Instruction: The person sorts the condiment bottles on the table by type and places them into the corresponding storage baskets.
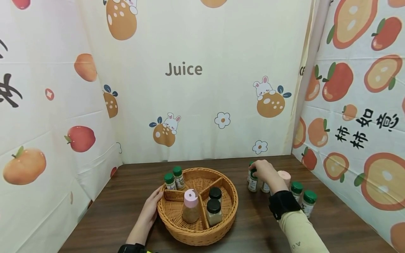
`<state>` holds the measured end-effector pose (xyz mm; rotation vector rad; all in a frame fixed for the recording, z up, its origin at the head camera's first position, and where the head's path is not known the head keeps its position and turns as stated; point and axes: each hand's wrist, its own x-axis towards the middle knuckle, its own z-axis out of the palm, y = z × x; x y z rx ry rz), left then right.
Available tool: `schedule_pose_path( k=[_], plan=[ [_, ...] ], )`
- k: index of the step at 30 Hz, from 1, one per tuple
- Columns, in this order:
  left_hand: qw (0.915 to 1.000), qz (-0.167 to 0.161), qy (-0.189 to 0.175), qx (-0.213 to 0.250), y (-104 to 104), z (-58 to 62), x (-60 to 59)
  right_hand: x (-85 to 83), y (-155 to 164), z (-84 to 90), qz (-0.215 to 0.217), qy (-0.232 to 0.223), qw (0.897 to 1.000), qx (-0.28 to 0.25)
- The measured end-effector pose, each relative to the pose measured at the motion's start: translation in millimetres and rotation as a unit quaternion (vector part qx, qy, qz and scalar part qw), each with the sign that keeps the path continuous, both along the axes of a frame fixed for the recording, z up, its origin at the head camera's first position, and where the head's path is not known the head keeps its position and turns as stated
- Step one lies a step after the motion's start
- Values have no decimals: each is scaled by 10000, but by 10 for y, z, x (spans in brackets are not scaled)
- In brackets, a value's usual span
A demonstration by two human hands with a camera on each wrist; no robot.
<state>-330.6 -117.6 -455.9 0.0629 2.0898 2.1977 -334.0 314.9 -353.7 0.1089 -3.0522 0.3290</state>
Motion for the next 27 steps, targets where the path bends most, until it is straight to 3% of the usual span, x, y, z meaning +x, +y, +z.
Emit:
schedule_pose_path(
  k=[16, 27],
  plan=[
    [10000, 83, -1, 6, -12, -3, -26, 17, -45, 17, 143, 36, 9998, 92],
    [9997, -7, 215, 152, 30, -22, -5, 19, -8, -14, 336, 89, 9987, 368]
  ],
)
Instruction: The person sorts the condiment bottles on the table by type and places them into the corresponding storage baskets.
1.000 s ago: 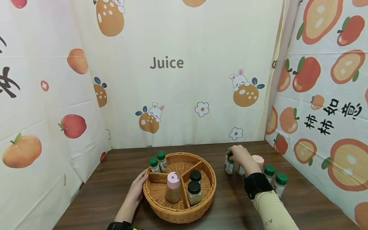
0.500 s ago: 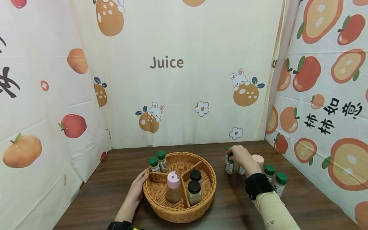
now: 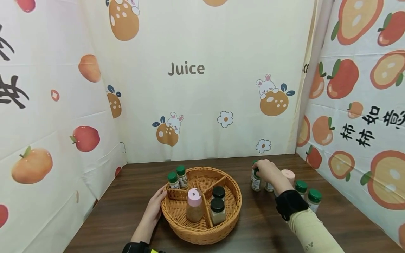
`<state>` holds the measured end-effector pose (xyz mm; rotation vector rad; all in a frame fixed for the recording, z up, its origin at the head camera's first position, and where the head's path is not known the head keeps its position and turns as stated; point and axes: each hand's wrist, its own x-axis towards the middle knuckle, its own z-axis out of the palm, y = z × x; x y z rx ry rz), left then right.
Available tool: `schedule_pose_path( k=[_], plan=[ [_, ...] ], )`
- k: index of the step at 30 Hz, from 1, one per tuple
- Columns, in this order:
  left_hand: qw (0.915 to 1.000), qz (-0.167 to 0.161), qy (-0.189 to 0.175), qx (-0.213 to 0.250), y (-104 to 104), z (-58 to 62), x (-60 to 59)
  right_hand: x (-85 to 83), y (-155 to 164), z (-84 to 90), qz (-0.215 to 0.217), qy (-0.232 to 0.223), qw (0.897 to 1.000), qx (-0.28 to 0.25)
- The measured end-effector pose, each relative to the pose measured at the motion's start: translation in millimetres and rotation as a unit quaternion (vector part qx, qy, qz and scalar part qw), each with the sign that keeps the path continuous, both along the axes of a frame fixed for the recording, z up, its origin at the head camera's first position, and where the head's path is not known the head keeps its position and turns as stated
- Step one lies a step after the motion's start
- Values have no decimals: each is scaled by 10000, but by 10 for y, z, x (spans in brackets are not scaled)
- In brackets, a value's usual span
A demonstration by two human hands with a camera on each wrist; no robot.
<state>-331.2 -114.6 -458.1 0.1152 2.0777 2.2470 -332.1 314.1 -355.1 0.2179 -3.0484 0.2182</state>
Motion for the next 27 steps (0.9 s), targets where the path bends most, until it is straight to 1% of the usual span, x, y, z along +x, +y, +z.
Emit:
schedule_pose_path(
  k=[7, 13, 19, 23, 27],
  plan=[
    [10000, 33, -50, 20, 10, -14, 4, 18, -9, -40, 103, 305, 9994, 142],
    [10000, 40, -73, -23, -4, -1, 9, 90, 12, -78, 101, 524, 9985, 139],
    [10000, 51, -70, -3, 0, -1, 12, 236, 7, -87, 244, 644, 9976, 34],
    [10000, 43, -74, 9, -2, -3, 7, 357, -30, -82, 431, 764, 9961, -41],
    [10000, 30, -48, -27, 1, -3, 17, 485, -87, -86, 513, 926, 9943, -124]
  ],
)
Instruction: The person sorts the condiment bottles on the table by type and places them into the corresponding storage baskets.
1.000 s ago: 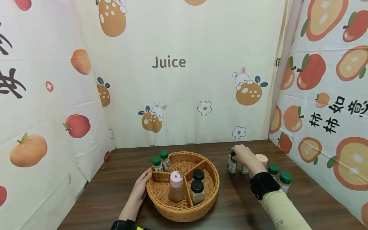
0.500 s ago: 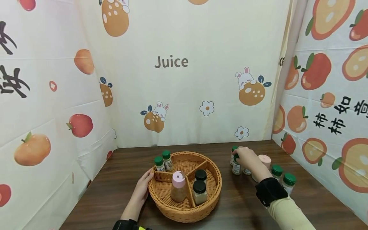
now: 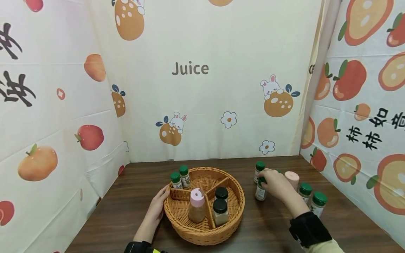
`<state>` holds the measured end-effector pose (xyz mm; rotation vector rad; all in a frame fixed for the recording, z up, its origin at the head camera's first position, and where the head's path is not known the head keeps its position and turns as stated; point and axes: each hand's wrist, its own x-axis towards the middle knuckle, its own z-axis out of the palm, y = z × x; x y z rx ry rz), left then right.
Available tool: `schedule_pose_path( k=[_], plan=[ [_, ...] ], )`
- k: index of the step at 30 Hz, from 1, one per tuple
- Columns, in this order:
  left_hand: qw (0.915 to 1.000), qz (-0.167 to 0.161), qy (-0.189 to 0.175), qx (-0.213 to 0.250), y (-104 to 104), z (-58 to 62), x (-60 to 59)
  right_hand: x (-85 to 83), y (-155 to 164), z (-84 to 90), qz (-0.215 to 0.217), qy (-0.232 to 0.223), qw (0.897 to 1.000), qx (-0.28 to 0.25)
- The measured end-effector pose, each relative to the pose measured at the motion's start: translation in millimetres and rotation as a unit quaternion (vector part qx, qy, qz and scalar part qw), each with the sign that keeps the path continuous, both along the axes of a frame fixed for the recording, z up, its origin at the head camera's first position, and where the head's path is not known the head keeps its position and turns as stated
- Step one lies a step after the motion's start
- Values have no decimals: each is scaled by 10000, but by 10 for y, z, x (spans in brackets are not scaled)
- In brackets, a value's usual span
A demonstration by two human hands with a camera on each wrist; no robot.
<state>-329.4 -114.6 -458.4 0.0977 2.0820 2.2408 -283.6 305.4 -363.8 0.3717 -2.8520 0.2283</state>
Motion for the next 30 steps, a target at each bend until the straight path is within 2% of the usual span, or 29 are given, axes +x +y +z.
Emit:
schedule_pose_path(
  k=[9, 14, 21, 26, 30],
  plan=[
    [10000, 39, -34, -30, 9, 9, 7, 273, -72, -8, 64, 138, 9998, -153],
    [10000, 52, -11, -52, 1, 14, 1, 424, -53, -46, 97, 388, 9990, -178],
    [10000, 65, -22, -22, 4, 6, -20, 650, -4, -108, -45, 454, 9984, -345],
    [10000, 23, 48, -57, -3, 11, -3, 788, 31, -157, -116, 675, 9970, -354],
    [10000, 44, 52, -69, 6, 0, 4, 873, 54, -175, -271, 586, 9971, -403]
  ],
)
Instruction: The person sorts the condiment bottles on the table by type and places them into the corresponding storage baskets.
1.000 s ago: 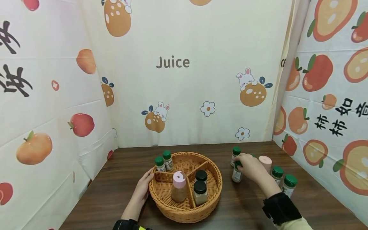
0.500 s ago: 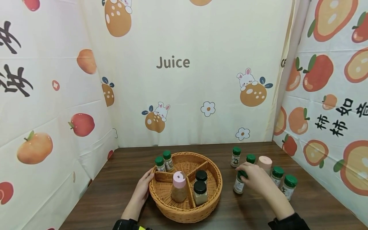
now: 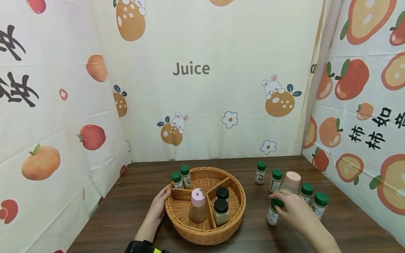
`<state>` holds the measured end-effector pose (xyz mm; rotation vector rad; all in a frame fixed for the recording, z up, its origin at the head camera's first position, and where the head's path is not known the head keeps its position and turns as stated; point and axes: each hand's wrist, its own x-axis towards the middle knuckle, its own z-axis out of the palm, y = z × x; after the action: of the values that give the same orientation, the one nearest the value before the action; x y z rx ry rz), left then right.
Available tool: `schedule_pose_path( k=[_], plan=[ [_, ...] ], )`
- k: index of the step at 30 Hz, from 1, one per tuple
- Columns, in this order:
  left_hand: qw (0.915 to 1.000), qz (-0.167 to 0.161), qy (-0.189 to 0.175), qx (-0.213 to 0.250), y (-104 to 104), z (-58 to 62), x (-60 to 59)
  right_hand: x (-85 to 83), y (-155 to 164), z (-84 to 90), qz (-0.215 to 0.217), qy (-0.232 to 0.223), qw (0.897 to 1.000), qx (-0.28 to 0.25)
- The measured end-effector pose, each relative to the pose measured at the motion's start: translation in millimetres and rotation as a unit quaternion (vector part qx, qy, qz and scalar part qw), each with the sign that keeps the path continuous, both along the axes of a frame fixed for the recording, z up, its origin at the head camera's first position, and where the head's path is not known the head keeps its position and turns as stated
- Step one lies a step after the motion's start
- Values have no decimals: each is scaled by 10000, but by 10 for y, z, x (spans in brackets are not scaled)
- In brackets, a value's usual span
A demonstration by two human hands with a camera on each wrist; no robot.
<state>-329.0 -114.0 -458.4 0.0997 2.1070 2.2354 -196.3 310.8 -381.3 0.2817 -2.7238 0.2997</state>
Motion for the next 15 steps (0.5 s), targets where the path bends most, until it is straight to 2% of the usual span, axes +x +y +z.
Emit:
schedule_pose_path(
  k=[5, 15],
  plan=[
    [9999, 69, -34, 96, 7, -8, -5, 66, 24, -15, -52, -77, 9999, -38],
    [10000, 44, -26, 8, 2, -4, -19, 133, 25, 32, -155, -77, 9998, -68]
  ],
)
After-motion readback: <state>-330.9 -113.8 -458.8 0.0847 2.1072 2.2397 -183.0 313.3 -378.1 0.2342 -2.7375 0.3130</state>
